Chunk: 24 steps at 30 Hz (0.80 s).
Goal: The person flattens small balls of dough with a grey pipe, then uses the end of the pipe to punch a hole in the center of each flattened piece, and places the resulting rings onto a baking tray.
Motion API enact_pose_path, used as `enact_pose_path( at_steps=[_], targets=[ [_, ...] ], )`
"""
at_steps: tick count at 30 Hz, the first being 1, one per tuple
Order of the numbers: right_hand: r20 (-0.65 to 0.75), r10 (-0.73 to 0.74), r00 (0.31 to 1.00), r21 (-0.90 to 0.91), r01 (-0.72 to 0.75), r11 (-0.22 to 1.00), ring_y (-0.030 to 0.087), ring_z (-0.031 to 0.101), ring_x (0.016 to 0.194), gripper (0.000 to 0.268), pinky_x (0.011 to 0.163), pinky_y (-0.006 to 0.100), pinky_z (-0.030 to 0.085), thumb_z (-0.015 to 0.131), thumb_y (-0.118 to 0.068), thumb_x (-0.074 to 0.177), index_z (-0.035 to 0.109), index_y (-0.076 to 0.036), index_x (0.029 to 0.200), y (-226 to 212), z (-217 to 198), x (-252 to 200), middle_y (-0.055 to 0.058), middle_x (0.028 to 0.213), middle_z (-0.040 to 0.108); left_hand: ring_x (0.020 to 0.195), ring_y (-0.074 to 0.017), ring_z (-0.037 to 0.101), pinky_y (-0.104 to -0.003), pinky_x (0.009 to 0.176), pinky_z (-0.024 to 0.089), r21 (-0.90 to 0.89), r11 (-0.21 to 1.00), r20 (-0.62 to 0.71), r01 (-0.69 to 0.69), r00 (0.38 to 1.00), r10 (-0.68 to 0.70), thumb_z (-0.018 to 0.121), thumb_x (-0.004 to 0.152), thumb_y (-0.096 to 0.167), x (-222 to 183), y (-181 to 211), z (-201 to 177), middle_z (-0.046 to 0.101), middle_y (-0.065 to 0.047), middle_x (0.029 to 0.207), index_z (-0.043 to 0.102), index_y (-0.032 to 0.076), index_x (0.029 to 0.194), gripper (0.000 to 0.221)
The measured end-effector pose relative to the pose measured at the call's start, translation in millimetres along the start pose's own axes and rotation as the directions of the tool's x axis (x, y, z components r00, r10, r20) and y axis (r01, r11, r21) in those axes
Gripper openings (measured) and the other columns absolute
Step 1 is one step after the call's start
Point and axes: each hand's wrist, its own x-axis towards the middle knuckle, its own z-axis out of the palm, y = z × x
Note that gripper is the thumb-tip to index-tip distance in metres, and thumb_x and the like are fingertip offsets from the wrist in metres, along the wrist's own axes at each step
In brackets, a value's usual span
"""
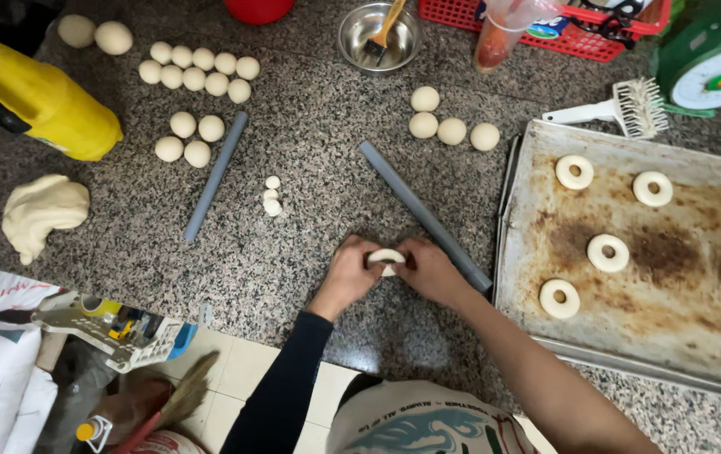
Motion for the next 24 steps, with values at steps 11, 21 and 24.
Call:
enact_pose_path(
  at_steps=[11,21,24],
  targets=[
    [0.020,0.187,0.982,0.744,-0.140,0.654,0.013,0.067,0.097,0.041,0.083,0.031,0.056,0.073,-0.012,0.093,0.059,-0.009,0.131,30,-29,-55,0.006,0.105,0.071,0.092,-0.0095,0.070,-0.025,0.082,0.056,-0.703,0.687,0.081,0.183,0.981,-0.179,0.071,0.094,0.006,-24,34,57,0.078,-0.006,0.104,0.073,0.002,0.116,0.023],
    [-0.025,0.466,0.884,0.862,-0.217,0.457,0.014,0.067,0.103,0.035,0.085,0.032,0.057,0.073,-0.013,0.092,0.062,-0.006,0.124,121,-176,-193,0.005,0.114,0.070,0.083,-0.0083,0.068,-0.025,0.070,0.057,-0.690,0.686,0.191,0.231,0.972,-0.135,0.075,0.093,0.015,-9,165,227,0.074,-0.002,0.096,0.071,0.002,0.121,0.031],
    [-0.021,0.548,0.836,0.829,-0.292,0.478,0.014,0.068,0.103,0.033,0.085,0.031,0.058,0.071,-0.012,0.092,0.064,-0.007,0.124,162,-196,-231,0.005,0.113,0.070,0.083,-0.0080,0.069,-0.025,0.067,0.058,-0.684,0.677,0.257,0.272,0.958,-0.125,0.074,0.092,0.014,-13,180,281,0.072,-0.001,0.096,0.065,0.004,0.128,0.038]
  ],
)
